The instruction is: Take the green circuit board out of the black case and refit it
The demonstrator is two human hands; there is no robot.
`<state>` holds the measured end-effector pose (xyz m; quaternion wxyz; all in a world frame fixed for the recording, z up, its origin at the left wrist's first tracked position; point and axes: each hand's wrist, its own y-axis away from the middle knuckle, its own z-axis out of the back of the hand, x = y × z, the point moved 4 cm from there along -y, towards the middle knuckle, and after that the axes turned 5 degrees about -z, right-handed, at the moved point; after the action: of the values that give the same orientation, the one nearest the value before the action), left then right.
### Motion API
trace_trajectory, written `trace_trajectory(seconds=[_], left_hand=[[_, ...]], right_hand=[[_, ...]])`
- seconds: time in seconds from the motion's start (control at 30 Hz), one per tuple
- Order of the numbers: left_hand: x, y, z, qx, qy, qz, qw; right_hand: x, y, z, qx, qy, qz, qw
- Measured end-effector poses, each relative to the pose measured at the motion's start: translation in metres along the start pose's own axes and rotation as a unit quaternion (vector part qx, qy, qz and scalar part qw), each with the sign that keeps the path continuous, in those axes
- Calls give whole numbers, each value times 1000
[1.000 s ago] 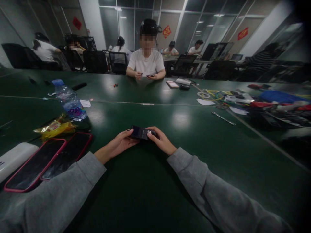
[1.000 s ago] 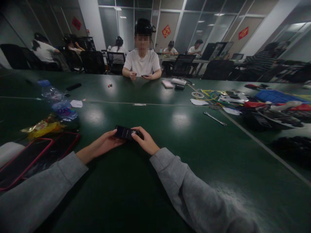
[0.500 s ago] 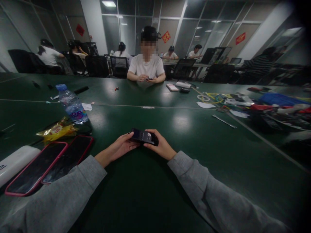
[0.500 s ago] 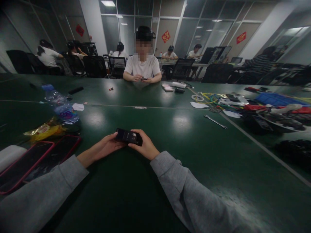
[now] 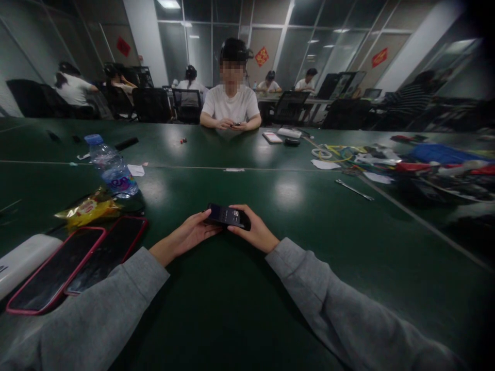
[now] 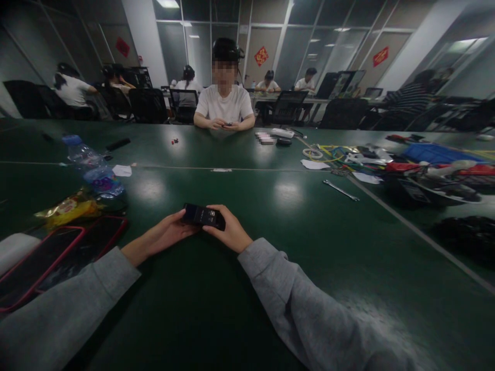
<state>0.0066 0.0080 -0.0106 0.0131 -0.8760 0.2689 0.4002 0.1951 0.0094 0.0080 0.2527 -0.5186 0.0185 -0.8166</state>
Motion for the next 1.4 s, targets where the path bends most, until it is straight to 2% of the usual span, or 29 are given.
trace_trajectory(seconds=[0.43,0.77,1.4], left_hand=[[0,1,-1,-19,-2,0,1000],[0,0,0,1,3,4,1000],[1,-1,2,-9,0,-9,1000]], right_hand=[[0,1,0,8,-5,-14,1000],[4,1,0,8,13,-6,1000],[4,2,0,12,25,-18,999]])
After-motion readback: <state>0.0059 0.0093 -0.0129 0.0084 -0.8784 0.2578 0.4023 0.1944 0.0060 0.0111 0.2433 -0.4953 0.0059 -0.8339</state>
